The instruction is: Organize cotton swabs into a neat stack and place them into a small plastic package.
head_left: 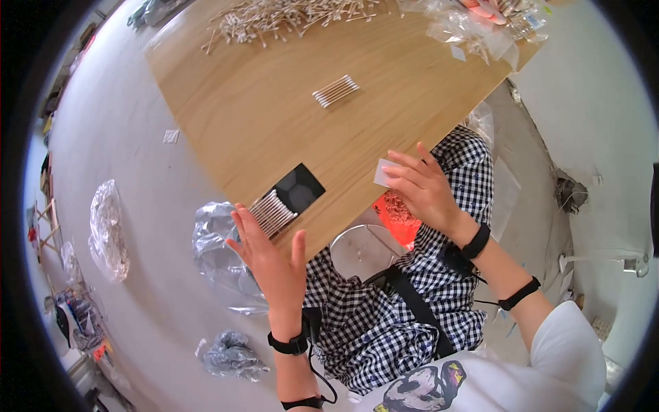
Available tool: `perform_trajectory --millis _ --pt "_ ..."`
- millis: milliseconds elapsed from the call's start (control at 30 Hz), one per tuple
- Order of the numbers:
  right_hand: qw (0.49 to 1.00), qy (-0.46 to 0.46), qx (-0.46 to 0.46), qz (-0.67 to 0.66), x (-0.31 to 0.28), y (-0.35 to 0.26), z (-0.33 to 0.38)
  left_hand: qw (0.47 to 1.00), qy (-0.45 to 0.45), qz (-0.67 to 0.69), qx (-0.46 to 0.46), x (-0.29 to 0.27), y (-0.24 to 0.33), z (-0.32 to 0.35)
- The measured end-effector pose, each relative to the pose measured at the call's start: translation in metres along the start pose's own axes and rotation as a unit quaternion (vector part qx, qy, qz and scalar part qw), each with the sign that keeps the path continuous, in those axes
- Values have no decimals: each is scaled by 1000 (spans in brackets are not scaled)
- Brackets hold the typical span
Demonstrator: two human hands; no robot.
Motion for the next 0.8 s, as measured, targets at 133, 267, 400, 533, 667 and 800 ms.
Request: perform_trajectory --millis 133,267,400,533,667,800 --pt "971 34 89 -220 -7 -12 -8 988 82 130 -26 -26 -9 6" --pt "671 26 343 -657 27 -33 -17 958 36 280 -54 -19 1 12" --pt "627 -28 352 -694 38 -61 -32 918 5 395 -45 -8 20 12" --pt "657 -66 313 -683 43 -82 -43 897 -22 429 -105 4 11 20" --pt "676 -87 303 -666 52 -94 -48 765 57 596 -238 7 -7 30" --pt "638 -111 324 -689 61 -99 -44 752 30 622 -218 9 -7 29"
Point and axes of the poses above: each hand's wrist, its own z-axis away from the middle knuckle, its own x-axis out of the palm, y = z × x, the point moved 7 cm from there along -z, towards the middle knuckle, and after that the axes turned 1 degree about -x, right-handed, at the moved point
